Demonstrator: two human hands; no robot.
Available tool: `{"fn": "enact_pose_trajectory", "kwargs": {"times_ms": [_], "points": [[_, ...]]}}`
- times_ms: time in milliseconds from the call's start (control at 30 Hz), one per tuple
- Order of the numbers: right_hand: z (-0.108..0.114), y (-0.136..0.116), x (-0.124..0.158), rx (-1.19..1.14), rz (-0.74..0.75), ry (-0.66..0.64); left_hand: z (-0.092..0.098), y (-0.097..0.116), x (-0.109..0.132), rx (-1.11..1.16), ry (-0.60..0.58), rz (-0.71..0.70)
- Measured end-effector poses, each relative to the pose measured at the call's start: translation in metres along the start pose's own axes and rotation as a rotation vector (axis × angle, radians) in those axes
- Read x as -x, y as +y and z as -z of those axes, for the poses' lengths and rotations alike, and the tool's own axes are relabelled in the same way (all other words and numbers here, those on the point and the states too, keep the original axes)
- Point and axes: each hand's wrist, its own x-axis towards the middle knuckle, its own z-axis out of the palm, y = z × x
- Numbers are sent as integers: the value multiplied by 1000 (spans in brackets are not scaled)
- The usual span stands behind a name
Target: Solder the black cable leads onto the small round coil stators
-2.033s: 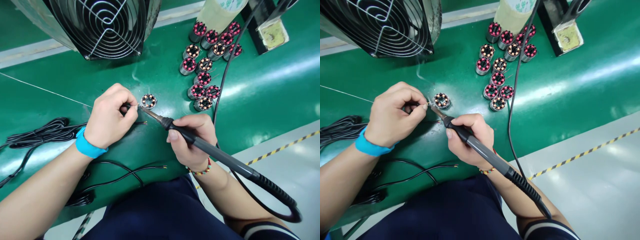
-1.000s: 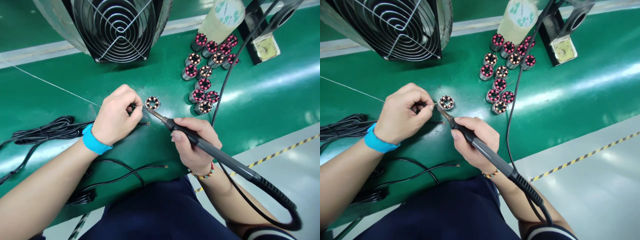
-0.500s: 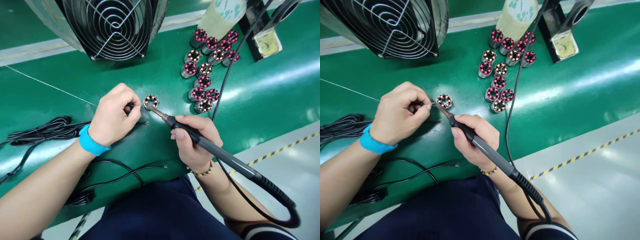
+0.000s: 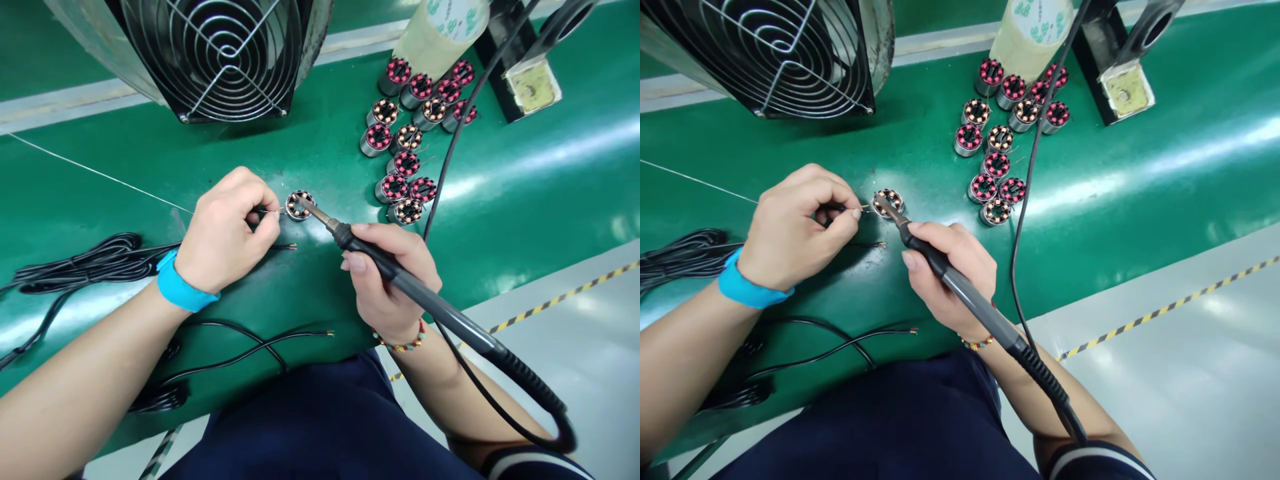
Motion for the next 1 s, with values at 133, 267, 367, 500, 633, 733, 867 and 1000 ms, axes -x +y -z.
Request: {"fn": "enact_pose_trajectory", "kwargs": {"times_ms": [133,267,367,500,633,733,867,1000], "points": [[4,-2,-7,10,-29,-152,0,1,0,-2,-11,-6],[8,-9,-22,21,-77,-281,0,1,0,-1,-1,-9],[7,-13,-38,35,-119,-374,1,1,0,5,-8,-11],[-4,-7,-51,64,-111,-503,2,2,0,-5,-36,-9],[-24,6,-47,59,-76,-467,2,1,0,-3,-31,-5],[-36,14,-40,108,-39,-429,1,1,0,8,0,-26],[-42,20,-36,172,5,-423,2,2,0,7,-7,-10],[-42,23,-35,154,15,-378,5,-3,2,16,-52,38]]}}
